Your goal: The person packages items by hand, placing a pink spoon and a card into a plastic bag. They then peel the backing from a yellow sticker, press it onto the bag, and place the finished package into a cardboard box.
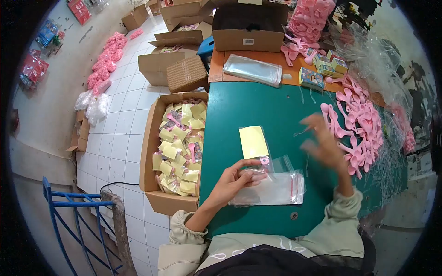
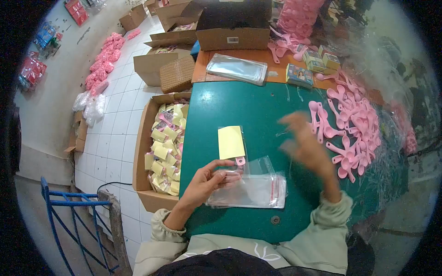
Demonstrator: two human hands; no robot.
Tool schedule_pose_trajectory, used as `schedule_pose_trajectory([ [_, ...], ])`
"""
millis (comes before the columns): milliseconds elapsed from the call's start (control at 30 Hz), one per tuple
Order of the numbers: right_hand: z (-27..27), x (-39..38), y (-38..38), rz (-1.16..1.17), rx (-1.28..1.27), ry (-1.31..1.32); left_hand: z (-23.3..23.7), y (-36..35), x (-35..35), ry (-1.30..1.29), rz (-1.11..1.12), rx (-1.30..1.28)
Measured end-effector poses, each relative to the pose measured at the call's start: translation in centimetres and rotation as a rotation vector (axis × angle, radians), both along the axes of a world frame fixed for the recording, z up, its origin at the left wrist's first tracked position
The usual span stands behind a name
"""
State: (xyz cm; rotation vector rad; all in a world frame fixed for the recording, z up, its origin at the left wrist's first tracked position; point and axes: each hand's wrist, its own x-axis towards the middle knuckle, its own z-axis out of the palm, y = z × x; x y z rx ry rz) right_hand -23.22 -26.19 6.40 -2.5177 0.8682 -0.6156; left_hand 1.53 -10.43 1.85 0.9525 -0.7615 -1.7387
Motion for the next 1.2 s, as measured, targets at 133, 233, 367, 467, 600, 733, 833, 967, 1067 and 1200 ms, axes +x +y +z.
schedule_pose_trajectory([
  [133,-3.4,5.3,5.5,0.119,0.220,-0.115,0.1,0.2,0.1,-0.028,-0.009,-0.031],
  [233,-4.7,5.9,5.8,0.093,0.251,-0.252,0.4,0.5,0.7,0.001,-0.002,-0.059],
  [367,-4.2,5.6,5.8,0.122,0.246,-0.258,1.3,0.6,1.4,-0.423,-0.010,-0.027],
  [467,-3.8,5.4,5.7,0.127,0.292,-0.280,1.2,0.0,0.9,-0.748,0.011,-0.208],
  [600,-4.1,5.1,5.1,0.090,0.462,-0.274,0.0,-0.4,0.5,-0.886,0.176,-0.339],
  [733,-5.6,5.3,4.9,-0.014,0.961,-0.454,-0.1,-0.5,0.3,-0.874,0.168,-0.277],
  [833,-4.9,5.8,4.8,-0.084,1.147,-0.401,-0.5,-0.7,0.1,-0.849,0.192,-0.262],
  [967,-5.4,6.1,4.7,-0.139,1.136,-0.435,-1.4,-0.9,0.0,-0.790,0.227,-0.196],
  [1067,-5.6,6.3,4.7,-0.171,1.121,-0.483,-1.8,-1.0,-0.2,-0.700,0.286,-0.121],
  [1200,-5.8,6.6,5.0,-0.209,1.082,-0.561,-1.2,-1.2,-0.5,-0.636,0.379,-0.107],
])
